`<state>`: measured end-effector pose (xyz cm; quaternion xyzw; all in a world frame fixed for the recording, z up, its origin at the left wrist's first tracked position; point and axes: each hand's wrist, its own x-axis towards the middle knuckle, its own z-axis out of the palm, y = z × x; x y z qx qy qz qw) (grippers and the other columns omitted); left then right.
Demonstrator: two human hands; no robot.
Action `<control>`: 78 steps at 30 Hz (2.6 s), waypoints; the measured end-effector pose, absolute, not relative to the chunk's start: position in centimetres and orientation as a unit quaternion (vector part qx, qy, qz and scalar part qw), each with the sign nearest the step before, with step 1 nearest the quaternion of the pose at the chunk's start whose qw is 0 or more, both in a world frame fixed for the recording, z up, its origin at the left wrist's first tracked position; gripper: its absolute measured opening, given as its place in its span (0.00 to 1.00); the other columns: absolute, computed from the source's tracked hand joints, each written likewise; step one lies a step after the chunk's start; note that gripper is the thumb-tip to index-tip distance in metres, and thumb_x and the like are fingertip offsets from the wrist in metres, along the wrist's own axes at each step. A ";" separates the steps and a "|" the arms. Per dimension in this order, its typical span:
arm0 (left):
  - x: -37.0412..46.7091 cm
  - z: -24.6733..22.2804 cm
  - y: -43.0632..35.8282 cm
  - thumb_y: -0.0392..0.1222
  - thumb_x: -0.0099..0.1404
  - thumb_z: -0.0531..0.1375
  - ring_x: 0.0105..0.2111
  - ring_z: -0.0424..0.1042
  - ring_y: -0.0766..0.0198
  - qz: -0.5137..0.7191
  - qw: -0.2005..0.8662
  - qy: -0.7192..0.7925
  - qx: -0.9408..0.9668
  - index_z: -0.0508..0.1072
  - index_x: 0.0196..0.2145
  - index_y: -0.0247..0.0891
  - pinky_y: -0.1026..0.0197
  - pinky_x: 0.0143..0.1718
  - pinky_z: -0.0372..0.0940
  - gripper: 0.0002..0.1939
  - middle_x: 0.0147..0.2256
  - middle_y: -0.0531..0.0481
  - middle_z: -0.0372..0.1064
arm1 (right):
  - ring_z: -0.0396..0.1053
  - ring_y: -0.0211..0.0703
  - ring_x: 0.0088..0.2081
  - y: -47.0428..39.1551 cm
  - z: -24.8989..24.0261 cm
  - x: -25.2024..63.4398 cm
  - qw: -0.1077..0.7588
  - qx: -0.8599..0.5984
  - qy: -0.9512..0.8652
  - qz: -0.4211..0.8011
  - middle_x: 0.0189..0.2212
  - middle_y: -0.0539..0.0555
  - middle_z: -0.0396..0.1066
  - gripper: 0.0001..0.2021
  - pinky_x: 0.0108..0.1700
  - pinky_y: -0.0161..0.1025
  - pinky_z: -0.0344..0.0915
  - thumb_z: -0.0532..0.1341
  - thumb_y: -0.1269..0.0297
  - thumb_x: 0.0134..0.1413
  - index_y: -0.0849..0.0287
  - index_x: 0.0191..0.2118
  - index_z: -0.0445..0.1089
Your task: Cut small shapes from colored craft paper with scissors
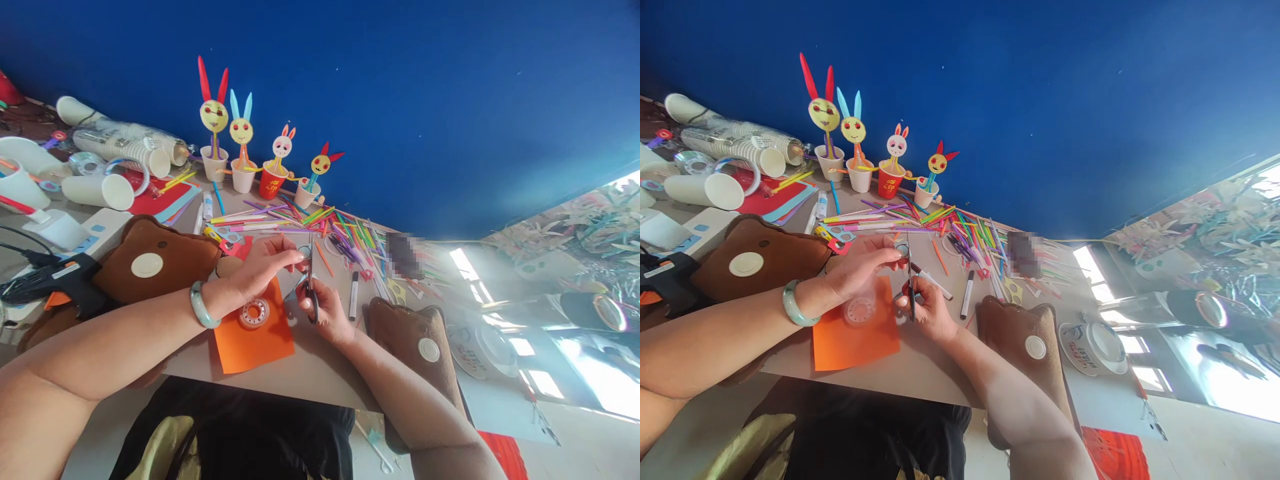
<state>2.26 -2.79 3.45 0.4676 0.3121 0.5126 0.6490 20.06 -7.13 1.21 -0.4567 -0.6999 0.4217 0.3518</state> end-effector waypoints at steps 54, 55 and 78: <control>1.7 4.0 -2.6 0.43 0.57 0.65 0.30 0.72 0.64 0.517 0.638 0.308 0.482 0.71 0.24 0.38 0.59 0.37 0.65 0.09 0.26 0.52 0.72 | 0.60 0.38 0.27 -7.1 1.4 20.2 0.338 -0.457 -0.707 0.422 0.23 0.50 0.64 0.30 0.31 0.37 0.59 0.60 0.30 0.48 0.58 0.26 0.65; 1.8 4.0 -2.5 0.43 0.57 0.65 0.30 0.71 0.64 0.519 0.637 0.306 0.482 0.71 0.24 0.38 0.59 0.37 0.65 0.09 0.25 0.52 0.72 | 0.60 0.38 0.27 -7.1 1.4 20.2 0.338 -0.456 -0.708 0.421 0.23 0.49 0.64 0.30 0.31 0.37 0.59 0.60 0.30 0.48 0.58 0.26 0.65; 1.6 3.4 -2.1 0.45 0.57 0.65 0.30 0.71 0.63 0.531 0.627 0.315 0.475 0.72 0.26 0.38 0.59 0.36 0.64 0.09 0.27 0.51 0.71 | 0.60 0.38 0.27 -7.1 1.3 20.1 0.334 -0.461 -0.711 0.412 0.22 0.49 0.64 0.29 0.31 0.37 0.59 0.61 0.33 0.49 0.58 0.25 0.64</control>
